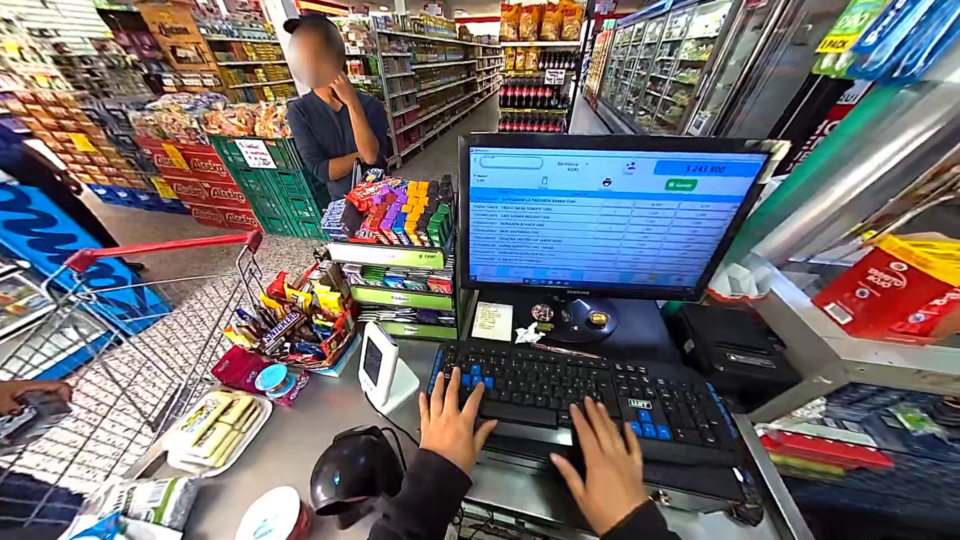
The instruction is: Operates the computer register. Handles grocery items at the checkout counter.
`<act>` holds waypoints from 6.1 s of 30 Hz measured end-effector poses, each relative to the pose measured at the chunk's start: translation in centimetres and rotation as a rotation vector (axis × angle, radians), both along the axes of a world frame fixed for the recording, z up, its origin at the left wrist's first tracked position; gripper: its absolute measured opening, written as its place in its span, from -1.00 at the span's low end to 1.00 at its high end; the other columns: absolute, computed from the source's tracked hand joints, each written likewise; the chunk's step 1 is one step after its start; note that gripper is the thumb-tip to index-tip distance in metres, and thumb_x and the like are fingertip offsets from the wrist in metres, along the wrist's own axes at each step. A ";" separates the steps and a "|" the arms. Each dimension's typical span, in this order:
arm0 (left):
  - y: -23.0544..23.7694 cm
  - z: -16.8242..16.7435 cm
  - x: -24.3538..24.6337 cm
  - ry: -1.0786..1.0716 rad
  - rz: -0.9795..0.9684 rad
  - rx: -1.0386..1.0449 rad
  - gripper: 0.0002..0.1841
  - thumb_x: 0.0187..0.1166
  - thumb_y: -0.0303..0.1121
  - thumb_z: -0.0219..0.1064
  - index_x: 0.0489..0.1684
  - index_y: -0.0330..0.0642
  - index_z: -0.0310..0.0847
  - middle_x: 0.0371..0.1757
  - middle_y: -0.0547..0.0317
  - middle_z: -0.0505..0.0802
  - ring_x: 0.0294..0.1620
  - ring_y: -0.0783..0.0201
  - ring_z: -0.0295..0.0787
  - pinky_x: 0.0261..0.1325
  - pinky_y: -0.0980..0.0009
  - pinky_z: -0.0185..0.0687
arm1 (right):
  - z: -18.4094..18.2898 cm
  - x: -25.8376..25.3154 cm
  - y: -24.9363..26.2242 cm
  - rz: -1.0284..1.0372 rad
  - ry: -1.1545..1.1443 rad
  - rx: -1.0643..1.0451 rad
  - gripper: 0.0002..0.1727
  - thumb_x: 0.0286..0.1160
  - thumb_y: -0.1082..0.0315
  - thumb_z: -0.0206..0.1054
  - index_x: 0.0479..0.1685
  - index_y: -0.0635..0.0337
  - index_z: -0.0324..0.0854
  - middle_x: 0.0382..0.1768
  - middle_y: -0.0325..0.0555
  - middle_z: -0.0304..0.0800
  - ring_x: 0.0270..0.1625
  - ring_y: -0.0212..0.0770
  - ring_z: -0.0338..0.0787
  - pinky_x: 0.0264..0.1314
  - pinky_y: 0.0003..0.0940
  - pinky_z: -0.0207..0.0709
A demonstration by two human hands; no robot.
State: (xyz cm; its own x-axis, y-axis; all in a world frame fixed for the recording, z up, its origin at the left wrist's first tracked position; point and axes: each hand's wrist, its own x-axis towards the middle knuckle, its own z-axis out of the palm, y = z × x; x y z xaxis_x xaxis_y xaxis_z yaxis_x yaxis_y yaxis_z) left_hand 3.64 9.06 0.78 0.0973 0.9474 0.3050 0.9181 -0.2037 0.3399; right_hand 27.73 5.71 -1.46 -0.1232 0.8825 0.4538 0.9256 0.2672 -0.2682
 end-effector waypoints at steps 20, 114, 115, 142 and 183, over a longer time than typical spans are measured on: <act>0.9 0.5 -0.2 0.039 0.024 0.036 -0.25 0.39 0.33 0.33 0.43 -0.02 0.73 0.67 -0.51 0.44 0.70 -0.66 0.16 0.58 -0.64 -0.05 | 3.0 4.0 -0.7 -0.101 0.132 0.053 -0.13 0.43 -0.30 0.23 0.46 0.32 0.63 0.53 0.46 0.52 0.54 0.55 0.53 0.54 0.57 0.25; 0.7 -2.1 -0.3 -0.013 0.027 0.225 -0.15 0.15 0.15 0.58 0.50 -0.15 0.65 0.58 -0.48 0.56 0.56 -0.67 0.40 0.43 -0.61 0.24 | 0.6 -5.1 0.3 0.278 -0.079 -0.036 -0.11 0.34 -0.28 0.37 0.58 0.19 0.55 0.63 -0.11 0.57 0.66 0.06 0.55 0.57 0.36 0.35; 0.7 -2.0 -0.2 -0.017 0.024 0.213 -0.16 0.16 0.13 0.59 0.50 -0.15 0.65 0.59 -0.49 0.55 0.56 -0.67 0.40 0.44 -0.60 0.23 | 1.0 -4.9 0.4 0.276 -0.052 -0.062 -0.12 0.36 -0.29 0.37 0.59 0.17 0.55 0.65 -0.09 0.55 0.67 0.09 0.53 0.58 0.39 0.33; 0.6 -1.3 -0.2 -0.014 0.019 0.136 -0.23 0.23 0.12 0.58 0.46 -0.13 0.68 0.59 -0.45 0.56 0.57 -0.62 0.41 0.45 -0.62 0.19 | 3.5 -4.0 4.5 0.115 0.011 -0.184 -0.13 0.41 -0.41 0.28 0.49 0.12 0.62 0.62 0.08 0.55 0.73 0.16 0.44 0.71 0.30 0.20; 0.7 -1.3 0.0 -0.001 0.006 0.153 -0.24 0.11 0.01 0.68 0.44 -0.05 0.72 0.61 -0.44 0.54 0.57 -0.66 0.39 0.37 -0.66 0.21 | 2.3 1.9 4.8 -0.184 -0.054 -0.124 -0.04 0.48 -0.42 0.16 0.54 0.31 0.57 0.61 0.13 0.56 0.68 0.14 0.52 0.72 0.32 0.19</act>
State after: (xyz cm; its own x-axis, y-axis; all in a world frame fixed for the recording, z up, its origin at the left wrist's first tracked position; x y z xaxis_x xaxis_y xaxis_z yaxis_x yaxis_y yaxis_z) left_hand 3.62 9.77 -0.50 0.0910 0.8903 0.4462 0.9193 -0.2474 0.3061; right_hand 29.66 10.48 0.81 0.0234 0.9410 0.3377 0.9696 0.0609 -0.2369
